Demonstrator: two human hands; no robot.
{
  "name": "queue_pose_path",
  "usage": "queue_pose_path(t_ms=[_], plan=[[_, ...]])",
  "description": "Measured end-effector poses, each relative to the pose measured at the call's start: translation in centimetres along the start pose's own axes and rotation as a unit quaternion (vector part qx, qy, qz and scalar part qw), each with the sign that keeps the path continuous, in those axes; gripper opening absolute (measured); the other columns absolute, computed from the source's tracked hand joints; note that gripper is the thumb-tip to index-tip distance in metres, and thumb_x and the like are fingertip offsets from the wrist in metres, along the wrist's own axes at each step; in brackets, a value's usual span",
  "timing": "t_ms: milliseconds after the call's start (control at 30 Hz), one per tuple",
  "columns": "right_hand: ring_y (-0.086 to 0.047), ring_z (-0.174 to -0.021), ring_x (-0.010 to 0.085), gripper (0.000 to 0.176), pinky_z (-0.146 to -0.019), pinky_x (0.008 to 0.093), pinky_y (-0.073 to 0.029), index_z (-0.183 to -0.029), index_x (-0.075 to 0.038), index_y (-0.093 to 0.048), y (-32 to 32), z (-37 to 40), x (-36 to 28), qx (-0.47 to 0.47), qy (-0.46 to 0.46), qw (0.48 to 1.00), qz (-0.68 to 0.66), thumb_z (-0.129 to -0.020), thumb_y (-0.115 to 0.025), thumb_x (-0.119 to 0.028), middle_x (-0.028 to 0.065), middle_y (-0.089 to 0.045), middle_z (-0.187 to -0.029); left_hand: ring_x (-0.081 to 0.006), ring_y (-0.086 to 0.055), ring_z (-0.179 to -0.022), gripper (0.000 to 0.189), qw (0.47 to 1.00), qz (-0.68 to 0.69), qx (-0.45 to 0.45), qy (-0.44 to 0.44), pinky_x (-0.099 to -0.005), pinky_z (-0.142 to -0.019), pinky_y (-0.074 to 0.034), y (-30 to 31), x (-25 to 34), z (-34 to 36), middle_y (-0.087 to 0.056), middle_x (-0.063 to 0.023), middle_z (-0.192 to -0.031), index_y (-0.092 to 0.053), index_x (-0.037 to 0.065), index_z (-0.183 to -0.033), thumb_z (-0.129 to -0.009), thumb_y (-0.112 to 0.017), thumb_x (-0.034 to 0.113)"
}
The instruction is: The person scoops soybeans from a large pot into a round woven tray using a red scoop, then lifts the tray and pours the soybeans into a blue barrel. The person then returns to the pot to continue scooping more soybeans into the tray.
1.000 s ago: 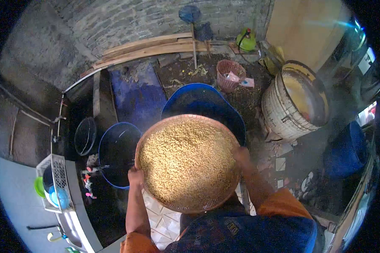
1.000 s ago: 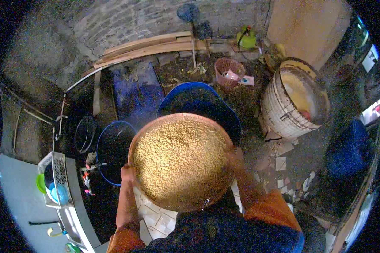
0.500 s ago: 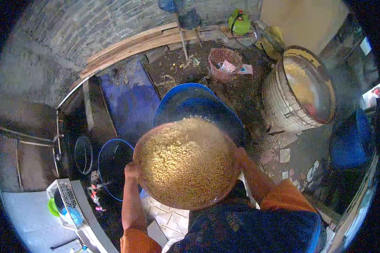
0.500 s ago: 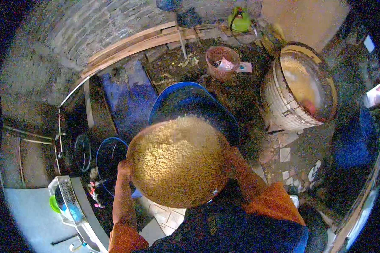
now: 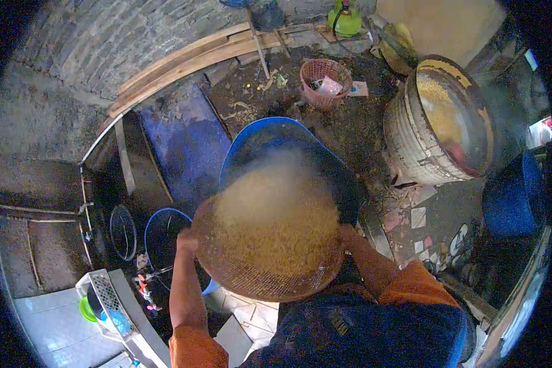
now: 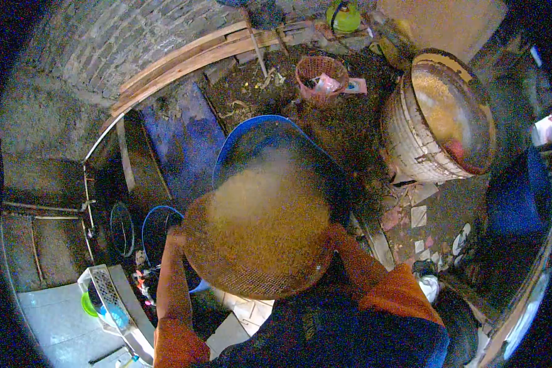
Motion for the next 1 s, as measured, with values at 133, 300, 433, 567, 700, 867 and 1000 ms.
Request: queue_pose_path(t_ms=[133, 300, 433, 567, 700, 867, 1000], plan=[[-0.056, -0.073, 0.0269, 0.026, -0.066, 0.0393, -0.046, -0.095, -0.009, -0.061, -1.2, 0.8, -0.4, -0.015, 0.014, 0.999, -0.048, -0.074, -0.055, -0.023, 0.0112, -0.060, -0.081, -0.0158, -0.058, -0.065, 0.020, 0.744, 0.647, 0.004, 0.168, -0.0332, -0.056, -0.048, -0.8, -0.6, -0.4, -0.064, -0.0050, -0.081, -0.064, 0.006, -0.086, -0.069, -0.058, 0.014], [-0.056, -0.078, 0.0276, 0.029, -0.070, 0.0405, -0.046, -0.096, -0.009, -0.061, -1.6, 1.5, -0.1, -0.043, 0.007, 0.991, -0.128, -0.073, -0.057, -0.027, 0.0115, -0.060, -0.086, -0.0156, -0.058, -0.064, 0.021, 0.849, 0.520, 0.001, 0.097, -0.0330, -0.055, -0.047, 2.6, -0.4, -3.0, -0.063, -0.0044, -0.081, -0.064, 0.006, -0.087, -0.068, -0.059, 0.014], [-0.057, -0.083, 0.0282, 0.032, -0.073, 0.0415, -0.045, -0.096, -0.009, -0.061, -1.6, 1.8, 0.9, -0.075, -0.055, 0.959, -0.267, -0.071, -0.058, -0.029, 0.0118, -0.060, -0.090, -0.0154, -0.057, -0.064, 0.022, 0.887, 0.458, 0.038, 0.044, -0.0329, -0.054, -0.047, 3.2, -1.5, -4.2, -0.063, -0.0039, -0.082, -0.064, 0.005, -0.088, -0.067, -0.060, 0.013], [-0.057, -0.087, 0.0288, 0.035, -0.076, 0.0424, -0.045, -0.096, -0.009, -0.061, -3.8, 0.4, 2.8, -0.122, -0.203, 0.822, -0.518, -0.070, -0.060, -0.032, 0.0120, -0.060, -0.094, -0.0152, -0.056, -0.063, 0.024, 0.895, 0.389, 0.204, -0.073, -0.0328, -0.053, -0.046, 4.2, -1.7, -5.6, -0.063, -0.0035, -0.082, -0.064, 0.005, -0.089, -0.066, -0.061, 0.013], [-0.058, -0.086, 0.0288, 0.035, -0.076, 0.0424, -0.046, -0.097, -0.009, -0.061, -2.2, 1.0, 2.4, -0.096, -0.078, 0.893, -0.432, -0.070, -0.060, -0.031, 0.0120, -0.061, -0.093, -0.0157, -0.055, -0.063, 0.025, 0.917, 0.389, -0.057, 0.074, -0.0315, -0.053, -0.044, 12.0, 1.3, -6.2, -0.063, -0.0044, -0.082, -0.064, 0.004, -0.088, -0.066, -0.063, 0.015], [-0.058, -0.083, 0.0286, 0.034, -0.075, 0.0419, -0.047, -0.097, -0.009, -0.061, 0.9, 4.0, 1.3, 0.011, 0.251, 0.966, -0.062, -0.069, -0.059, -0.029, 0.0118, -0.062, -0.091, -0.0163, -0.054, -0.067, 0.026, 0.749, 0.655, -0.046, 0.092, -0.0316, -0.055, -0.045, 7.1, -2.0, -6.9, -0.063, -0.0069, -0.086, -0.063, 0.004, -0.090, -0.068, -0.062, 0.018], [-0.059, -0.084, 0.0240, 0.029, -0.075, 0.0399, -0.047, -0.097, -0.007, -0.061, 0.7, 4.6, 0.3, 0.040, 0.259, 0.965, -0.016, -0.071, -0.058, -0.021, 0.0093, -0.062, -0.092, -0.0163, -0.055, -0.070, 0.028, 0.976, 0.197, -0.066, -0.065, -0.0325, -0.059, -0.045, 4.5, -4.7, -10.1, -0.063, -0.0096, -0.090, -0.063, 0.004, -0.093, -0.071, -0.060, 0.022]])
Point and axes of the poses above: each hand's wrist, its own z-axis away from the middle knuckle, its own y-axis out of the back of the hand, x = y × z, the point moved 1 cm from there along -z, towards the middle knuckle
